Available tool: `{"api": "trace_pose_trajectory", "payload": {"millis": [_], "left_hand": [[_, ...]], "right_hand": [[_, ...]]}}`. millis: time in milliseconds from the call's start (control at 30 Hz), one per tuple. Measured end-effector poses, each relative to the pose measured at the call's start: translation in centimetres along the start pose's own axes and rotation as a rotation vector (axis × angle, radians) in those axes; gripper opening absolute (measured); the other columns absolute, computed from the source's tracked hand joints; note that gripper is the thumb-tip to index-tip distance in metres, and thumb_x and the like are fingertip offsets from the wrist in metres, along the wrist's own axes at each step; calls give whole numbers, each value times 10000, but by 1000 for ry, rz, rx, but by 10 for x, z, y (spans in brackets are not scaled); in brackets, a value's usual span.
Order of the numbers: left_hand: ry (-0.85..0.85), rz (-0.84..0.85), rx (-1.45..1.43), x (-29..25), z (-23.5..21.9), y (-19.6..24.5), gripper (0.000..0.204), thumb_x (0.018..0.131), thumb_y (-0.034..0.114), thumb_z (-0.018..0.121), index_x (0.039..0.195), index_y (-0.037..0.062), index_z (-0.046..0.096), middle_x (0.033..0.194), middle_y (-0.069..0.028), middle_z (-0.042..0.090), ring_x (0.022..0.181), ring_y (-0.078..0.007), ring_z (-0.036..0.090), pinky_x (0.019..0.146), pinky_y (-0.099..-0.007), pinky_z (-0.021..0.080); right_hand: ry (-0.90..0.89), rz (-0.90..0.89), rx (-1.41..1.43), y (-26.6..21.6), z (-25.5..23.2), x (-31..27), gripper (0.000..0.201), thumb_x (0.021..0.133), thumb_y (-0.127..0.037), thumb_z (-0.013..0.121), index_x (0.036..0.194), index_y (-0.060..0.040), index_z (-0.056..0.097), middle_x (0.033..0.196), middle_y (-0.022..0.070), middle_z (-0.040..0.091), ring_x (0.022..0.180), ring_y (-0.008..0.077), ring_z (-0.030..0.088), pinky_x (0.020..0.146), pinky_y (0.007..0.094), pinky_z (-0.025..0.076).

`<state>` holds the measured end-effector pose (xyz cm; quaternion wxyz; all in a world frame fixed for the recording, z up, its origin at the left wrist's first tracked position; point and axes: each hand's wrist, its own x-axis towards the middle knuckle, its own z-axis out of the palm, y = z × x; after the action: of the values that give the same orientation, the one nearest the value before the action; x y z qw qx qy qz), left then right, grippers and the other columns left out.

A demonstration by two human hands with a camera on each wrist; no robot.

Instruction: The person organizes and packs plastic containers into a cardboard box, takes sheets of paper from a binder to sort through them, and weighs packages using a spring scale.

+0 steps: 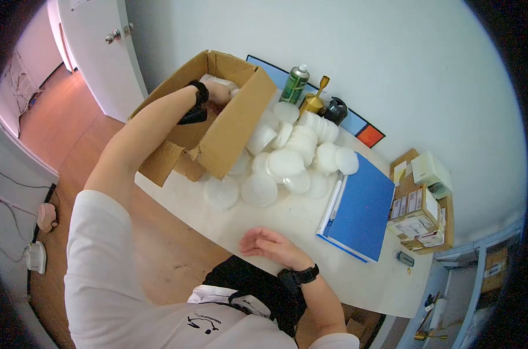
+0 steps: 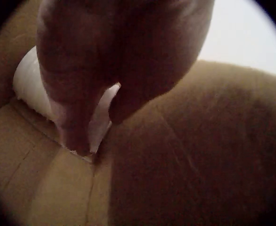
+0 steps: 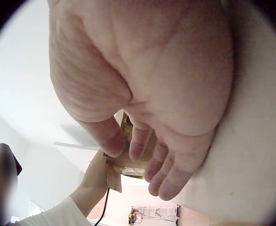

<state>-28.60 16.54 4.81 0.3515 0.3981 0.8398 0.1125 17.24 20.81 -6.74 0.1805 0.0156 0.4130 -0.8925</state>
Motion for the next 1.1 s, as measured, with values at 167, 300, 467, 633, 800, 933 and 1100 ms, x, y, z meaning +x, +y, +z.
{"api": "trace_pose_trajectory", "payload": {"millis": [167, 300, 467, 633, 800, 933, 1100], "left_hand": [[509, -18, 229, 24, 7, -17, 286, 885, 262, 678, 1007, 13, 747, 867, -153, 755, 706, -239, 736, 619, -385, 606], [179, -200, -110, 24, 9, -10, 334, 908, 321, 681, 1039, 22, 750, 958, -147, 760, 744, -281, 728, 651, -404, 594], [47, -93, -226, 28, 10, -17, 388, 954, 339, 630, 1158, 17, 705, 1089, -176, 731, 838, -325, 706, 742, -458, 578], [-466, -114, -305, 24, 11, -14, 495, 947, 246, 671, 1402, 75, 578, 1441, -165, 577, 1255, -324, 605, 960, -518, 554], [-423, -26, -155, 22, 11, -12, 516, 986, 269, 629, 1469, 127, 516, 1490, -140, 534, 1302, -285, 566, 1036, -498, 502], [-501, -25, -260, 29, 8, -18, 433, 1011, 311, 588, 1388, 100, 578, 1391, -115, 626, 1212, -263, 626, 1021, -466, 505], [-314, -48, -405, 16, 7, -13, 403, 1012, 286, 542, 1316, 30, 609, 1300, -145, 676, 1142, -247, 664, 982, -458, 530]], "right_hand": [[7, -23, -27, 2, 0, -1, 321, 1068, -153, 504, 1360, -21, 495, 1341, 170, 583, 1244, 297, 590, 1086, 459, 468], [15, -29, -49, 3, 0, -2, 320, 1068, -148, 501, 1361, -21, 492, 1343, 169, 579, 1246, 299, 588, 1087, 461, 467], [-3, -30, -11, 3, 1, 0, 308, 1067, -135, 499, 1354, -25, 503, 1350, 183, 575, 1232, 306, 594, 1074, 453, 469], [21, -32, -33, 3, 2, -1, 308, 1068, -142, 500, 1352, -25, 504, 1341, 179, 582, 1231, 306, 595, 1075, 455, 469], [32, -21, -35, 3, 1, -1, 304, 1068, -144, 501, 1348, -24, 507, 1341, 177, 583, 1230, 305, 597, 1075, 453, 470], [0, -26, -33, 3, -1, 0, 315, 1073, -161, 501, 1356, -24, 500, 1336, 160, 585, 1249, 288, 584, 1097, 458, 460], [9, -33, -26, 2, 3, 0, 297, 1071, -149, 497, 1339, -22, 511, 1330, 171, 590, 1225, 296, 603, 1074, 442, 473]]}}
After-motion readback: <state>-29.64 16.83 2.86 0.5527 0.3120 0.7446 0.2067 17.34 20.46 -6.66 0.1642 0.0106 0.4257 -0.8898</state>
